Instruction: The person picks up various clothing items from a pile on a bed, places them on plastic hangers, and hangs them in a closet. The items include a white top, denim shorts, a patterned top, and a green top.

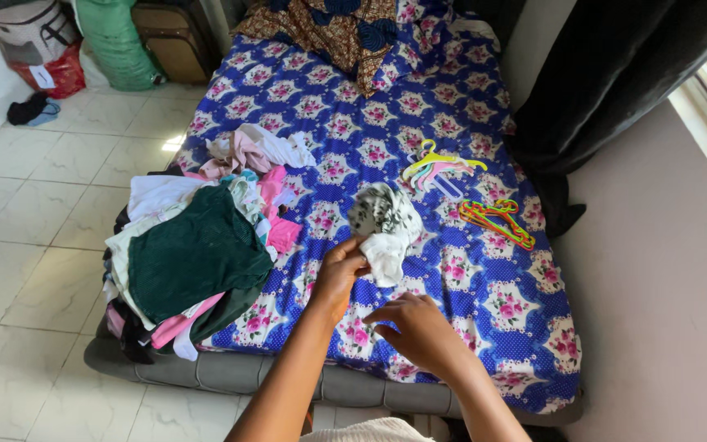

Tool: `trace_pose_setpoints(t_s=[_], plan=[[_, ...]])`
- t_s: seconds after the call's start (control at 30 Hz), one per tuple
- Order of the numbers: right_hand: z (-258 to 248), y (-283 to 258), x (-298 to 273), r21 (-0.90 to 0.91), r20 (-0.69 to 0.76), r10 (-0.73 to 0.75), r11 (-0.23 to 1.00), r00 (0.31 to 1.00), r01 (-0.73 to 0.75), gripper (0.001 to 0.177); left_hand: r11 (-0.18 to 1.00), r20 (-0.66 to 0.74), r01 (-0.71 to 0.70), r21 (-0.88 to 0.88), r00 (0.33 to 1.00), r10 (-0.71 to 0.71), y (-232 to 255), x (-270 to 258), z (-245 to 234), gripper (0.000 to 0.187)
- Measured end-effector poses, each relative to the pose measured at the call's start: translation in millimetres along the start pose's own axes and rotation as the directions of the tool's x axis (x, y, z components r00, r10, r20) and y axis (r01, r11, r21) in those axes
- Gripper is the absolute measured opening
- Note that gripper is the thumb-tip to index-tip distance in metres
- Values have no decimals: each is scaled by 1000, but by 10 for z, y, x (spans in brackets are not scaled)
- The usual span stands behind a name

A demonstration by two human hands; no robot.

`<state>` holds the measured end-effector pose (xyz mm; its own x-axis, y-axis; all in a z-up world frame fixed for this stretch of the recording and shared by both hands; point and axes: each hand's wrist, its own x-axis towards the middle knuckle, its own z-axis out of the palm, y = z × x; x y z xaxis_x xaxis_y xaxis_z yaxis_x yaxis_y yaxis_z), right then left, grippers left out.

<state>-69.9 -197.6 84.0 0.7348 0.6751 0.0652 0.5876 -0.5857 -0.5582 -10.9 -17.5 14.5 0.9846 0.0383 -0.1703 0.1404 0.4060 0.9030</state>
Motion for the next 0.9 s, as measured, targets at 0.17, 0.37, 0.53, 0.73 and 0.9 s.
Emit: trace_pose_setpoints(t_s=[0.17, 0.37, 0.53, 0.73, 0.9], plan=[[-44, -27, -40, 282, -334, 363, 919, 870, -275, 18, 995, -10, -85, -42, 996, 85, 120, 55, -56, 34], [-119, 40, 110, 398, -380, 596, 796, 707, -457, 38, 947, 54, 24, -319, 999, -7, 65, 51, -143, 26], [68, 313, 128, 194, -428, 568, 818, 703, -542, 61, 869, 231, 253, -425, 959, -165, 209, -117, -5, 46], [49, 238, 166, 442, -390, 617, 777, 684, -448, 40, 994, 181, 73, 86, 980, -88, 77, -265, 125, 63], [-27, 303, 191, 265, -401, 521, 853, 754, -449, 47, 805, -23, -149, 575, 980, 198, -161, -177, -13, 68]])
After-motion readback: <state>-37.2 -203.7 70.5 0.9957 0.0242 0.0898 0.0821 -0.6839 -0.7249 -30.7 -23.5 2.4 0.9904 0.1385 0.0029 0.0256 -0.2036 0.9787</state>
